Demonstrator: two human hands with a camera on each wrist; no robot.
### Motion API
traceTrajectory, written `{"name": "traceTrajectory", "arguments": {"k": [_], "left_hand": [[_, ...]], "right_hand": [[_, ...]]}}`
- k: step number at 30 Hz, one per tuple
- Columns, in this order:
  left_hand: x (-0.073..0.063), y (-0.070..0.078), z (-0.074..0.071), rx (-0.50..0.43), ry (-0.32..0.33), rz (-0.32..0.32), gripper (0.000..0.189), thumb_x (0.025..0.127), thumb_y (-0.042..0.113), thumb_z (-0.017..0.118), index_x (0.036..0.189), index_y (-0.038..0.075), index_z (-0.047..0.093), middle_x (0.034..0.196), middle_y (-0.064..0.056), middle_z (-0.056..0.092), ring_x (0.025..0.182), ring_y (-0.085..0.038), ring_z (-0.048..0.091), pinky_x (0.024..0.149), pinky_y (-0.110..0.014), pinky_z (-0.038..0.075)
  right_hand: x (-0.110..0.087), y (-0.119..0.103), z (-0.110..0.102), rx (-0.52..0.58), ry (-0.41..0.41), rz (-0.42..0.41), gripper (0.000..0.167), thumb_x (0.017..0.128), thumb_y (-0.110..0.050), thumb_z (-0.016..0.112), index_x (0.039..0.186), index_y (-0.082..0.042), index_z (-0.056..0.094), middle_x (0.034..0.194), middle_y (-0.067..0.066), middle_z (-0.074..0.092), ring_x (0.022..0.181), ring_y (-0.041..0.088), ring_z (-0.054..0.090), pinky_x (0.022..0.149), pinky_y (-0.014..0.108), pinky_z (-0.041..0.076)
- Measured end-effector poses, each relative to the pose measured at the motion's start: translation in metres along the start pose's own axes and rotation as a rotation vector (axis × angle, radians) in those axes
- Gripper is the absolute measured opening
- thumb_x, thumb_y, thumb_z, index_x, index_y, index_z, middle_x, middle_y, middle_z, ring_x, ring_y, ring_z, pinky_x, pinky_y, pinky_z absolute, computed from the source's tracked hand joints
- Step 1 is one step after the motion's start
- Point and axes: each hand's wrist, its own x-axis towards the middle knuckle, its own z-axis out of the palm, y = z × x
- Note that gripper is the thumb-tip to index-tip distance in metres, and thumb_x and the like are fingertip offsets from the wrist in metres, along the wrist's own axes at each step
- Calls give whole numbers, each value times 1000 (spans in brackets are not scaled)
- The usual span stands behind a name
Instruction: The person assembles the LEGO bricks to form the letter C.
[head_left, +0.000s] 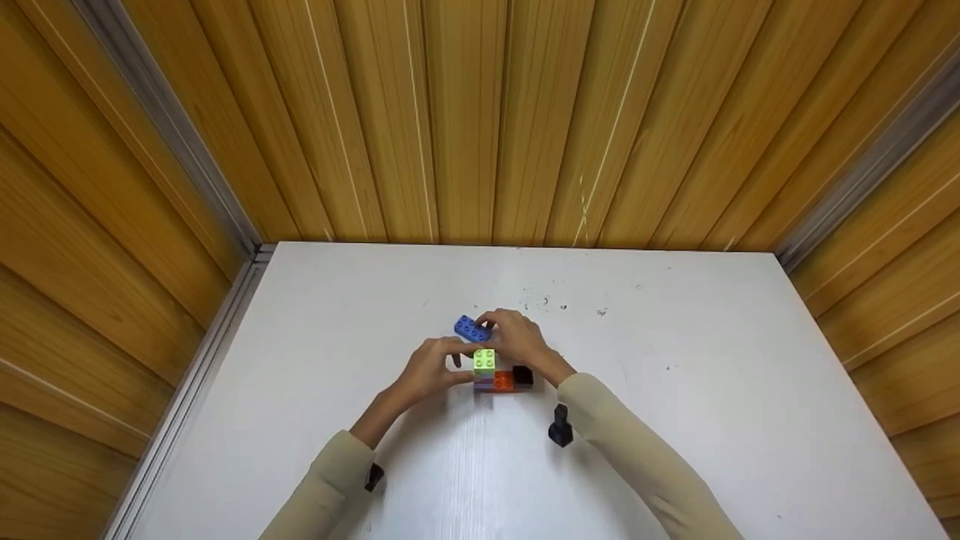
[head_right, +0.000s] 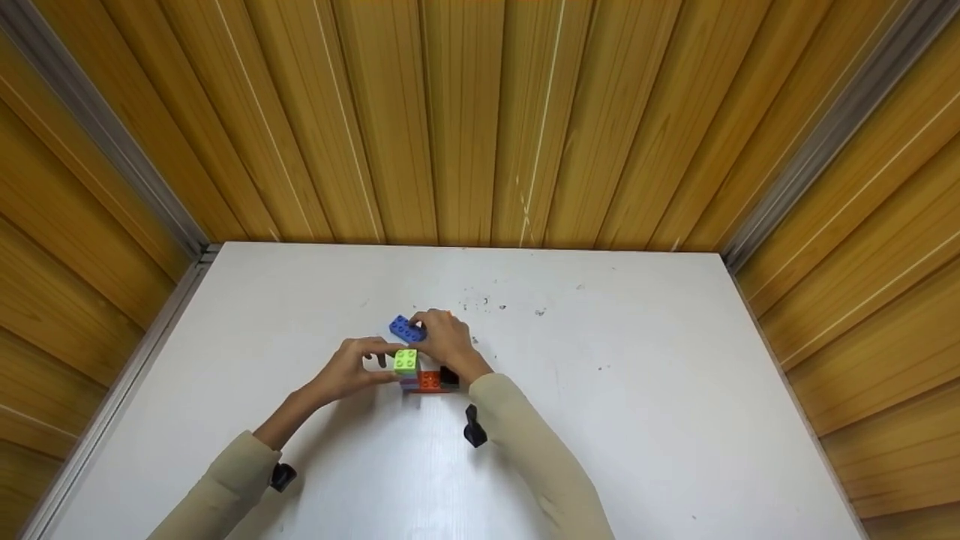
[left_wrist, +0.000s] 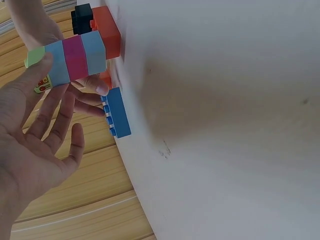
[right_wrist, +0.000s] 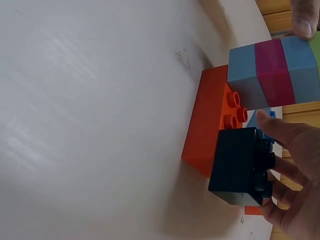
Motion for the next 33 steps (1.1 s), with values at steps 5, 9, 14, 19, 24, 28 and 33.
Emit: {"name": "traceTrajectory", "arguments": {"k": [5, 9, 14, 19, 24, 28, 33], "left_hand": [[0, 0, 2, 6, -7, -24, 43, 84, 11, 83, 126, 12, 74, 105, -8, 77, 85, -20, 66, 74, -29, 52], [1, 0, 3, -12, -10, -34, 44, 84, 10, 83, 127, 13, 74, 107, -8, 77, 86, -20, 66, 78, -40, 56], [2, -1, 3, -16, -12, -25, 43, 84, 8, 82, 126, 9, 73, 109, -10, 77, 89, -22, 67, 80, -45, 57], [0, -2, 2, -9, -5, -28, 44, 83, 8, 83, 126, 9, 73, 108, -10, 77, 88, -21, 66, 77, -38, 55], [-2, -3, 2, -6, -2, -20, 43, 83, 9, 83, 125, 9, 74, 105, -12, 77, 86, -20, 66, 75, -32, 52], [-2, -4, 2, 5, -1, -18, 43, 84, 11, 83, 126, 10, 74, 104, -11, 77, 85, -19, 65, 73, -27, 49], [0, -2, 2, 0, -4, -16, 44, 84, 10, 83, 127, 8, 73, 104, -11, 77, 85, -19, 65, 73, -28, 48]], "right_hand": [[-1, 1, 2, -34, -2, 30, 31, 88, -28, 81, 112, -11, 72, 112, 10, 76, 101, 27, 70, 86, 48, 57], [-2, 2, 3, -15, -10, 63, 30, 88, -25, 81, 112, -10, 72, 111, 12, 76, 101, 29, 71, 86, 49, 57], [-6, 3, 2, 9, -19, 115, 38, 85, -19, 82, 120, -8, 69, 113, 14, 76, 104, 31, 71, 88, 49, 57], [-8, 1, 1, 30, -8, 90, 39, 87, -19, 81, 122, -4, 71, 116, 15, 75, 106, 30, 71, 90, 47, 57], [-11, -1, -8, 76, 18, 47, 39, 86, -19, 83, 119, -2, 73, 114, 14, 75, 101, 28, 69, 88, 46, 56], [-14, -1, -19, 113, 37, 43, 40, 87, -17, 82, 122, -1, 72, 120, 16, 73, 112, 31, 68, 98, 49, 54], [-18, 2, -35, 130, 78, 25, 38, 88, -14, 80, 122, -1, 72, 118, 16, 73, 101, 30, 69, 90, 45, 56]]}}
